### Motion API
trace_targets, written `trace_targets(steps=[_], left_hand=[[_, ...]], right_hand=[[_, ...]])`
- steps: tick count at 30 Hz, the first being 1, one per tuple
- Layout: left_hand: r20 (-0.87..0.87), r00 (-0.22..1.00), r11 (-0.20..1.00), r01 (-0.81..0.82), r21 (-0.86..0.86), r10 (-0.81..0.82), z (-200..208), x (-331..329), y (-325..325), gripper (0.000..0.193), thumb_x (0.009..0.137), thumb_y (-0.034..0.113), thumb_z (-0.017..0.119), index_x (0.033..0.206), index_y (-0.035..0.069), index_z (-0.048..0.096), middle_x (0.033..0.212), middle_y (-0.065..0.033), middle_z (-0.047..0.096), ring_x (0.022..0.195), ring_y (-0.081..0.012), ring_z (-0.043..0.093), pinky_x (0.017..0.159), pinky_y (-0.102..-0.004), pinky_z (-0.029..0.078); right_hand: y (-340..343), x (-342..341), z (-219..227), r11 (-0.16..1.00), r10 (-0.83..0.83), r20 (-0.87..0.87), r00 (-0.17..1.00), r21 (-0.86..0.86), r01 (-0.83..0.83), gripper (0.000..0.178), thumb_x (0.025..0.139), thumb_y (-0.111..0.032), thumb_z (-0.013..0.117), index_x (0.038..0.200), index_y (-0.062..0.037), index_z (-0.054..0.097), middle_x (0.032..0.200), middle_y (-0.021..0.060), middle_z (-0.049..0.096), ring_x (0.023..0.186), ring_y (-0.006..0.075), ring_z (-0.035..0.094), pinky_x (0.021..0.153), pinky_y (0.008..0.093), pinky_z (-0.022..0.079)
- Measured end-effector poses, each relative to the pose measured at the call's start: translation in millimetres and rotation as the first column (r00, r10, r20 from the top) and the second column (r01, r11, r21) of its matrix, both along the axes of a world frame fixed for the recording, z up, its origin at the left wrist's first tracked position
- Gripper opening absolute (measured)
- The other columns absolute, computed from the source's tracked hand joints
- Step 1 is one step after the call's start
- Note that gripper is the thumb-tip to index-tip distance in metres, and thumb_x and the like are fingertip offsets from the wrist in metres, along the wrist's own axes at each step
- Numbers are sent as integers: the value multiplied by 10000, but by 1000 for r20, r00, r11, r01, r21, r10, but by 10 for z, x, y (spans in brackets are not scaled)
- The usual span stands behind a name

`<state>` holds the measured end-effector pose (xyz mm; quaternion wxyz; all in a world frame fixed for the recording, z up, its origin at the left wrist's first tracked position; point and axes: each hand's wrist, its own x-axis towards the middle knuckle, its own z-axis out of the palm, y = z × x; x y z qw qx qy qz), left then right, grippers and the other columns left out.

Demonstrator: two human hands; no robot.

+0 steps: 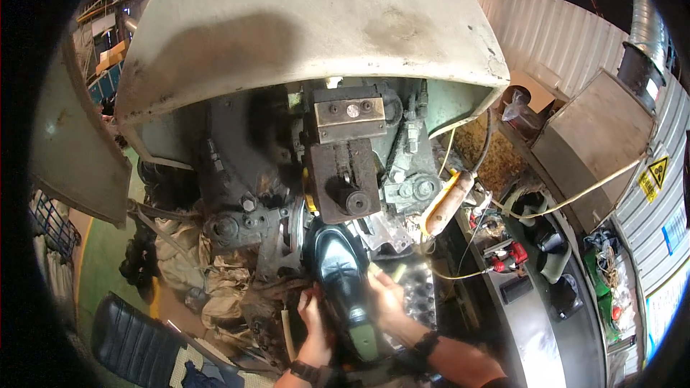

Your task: The worker places shoe uppers onto lasts and processes them using a toe lasting machine on a conveyor production line.

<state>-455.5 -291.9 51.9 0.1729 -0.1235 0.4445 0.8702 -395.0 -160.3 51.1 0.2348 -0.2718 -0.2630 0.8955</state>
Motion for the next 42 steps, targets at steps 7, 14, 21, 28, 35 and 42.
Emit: trace_targets(steps=[7,14,21,28,35,42], left_hand=[[-105,992,997,-71,12,72,-178,-75,24,185,991,194,632,865,58,634,832,-4,639,725,-100,560,651,-254,461],[-202,972,989,-132,-61,117,-133,-41,18,177,1004,178,592,984,28,683,893,-19,668,759,-115,582,694,-252,489],[-365,900,808,-25,-588,-238,36,-68,-301,244,1015,211,576,974,0,693,860,-31,668,771,-120,586,730,-266,486],[-687,726,394,-639,-661,26,-953,-251,-1618,223,940,132,606,1042,-59,659,1029,-164,684,906,-309,652,857,-395,512],[-310,855,146,-274,-951,-416,-635,-107,-1684,302,875,145,644,1051,-100,643,1158,-229,658,1102,-378,618,979,-417,461],[-540,637,463,-306,-832,-550,-505,649,-1093,464,794,192,773,1142,-70,613,1241,-257,610,1180,-404,580,1003,-465,457]], right_hand=[[-60,4,219,1000,16,5,1000,-1,-16,323,925,-99,707,1226,-10,631,1050,71,718,845,135,688,739,275,577],[-62,60,385,999,45,89,995,-10,-44,301,916,-135,714,1184,-30,623,984,53,679,793,141,649,665,288,554],[118,203,328,993,56,96,994,94,-65,424,947,-215,701,1288,8,582,1024,50,698,810,119,651,698,252,540],[943,1001,221,899,226,310,923,299,-320,492,1013,-149,566,1427,60,401,1094,205,682,855,208,688,777,309,602],[1411,1107,-211,851,146,462,875,392,-349,635,956,-116,636,1464,88,313,1137,184,683,967,220,685,814,325,576],[1720,1028,-1072,754,61,688,723,443,-485,924,845,-177,769,1524,69,194,1429,218,519,1297,277,502,1025,389,444]])
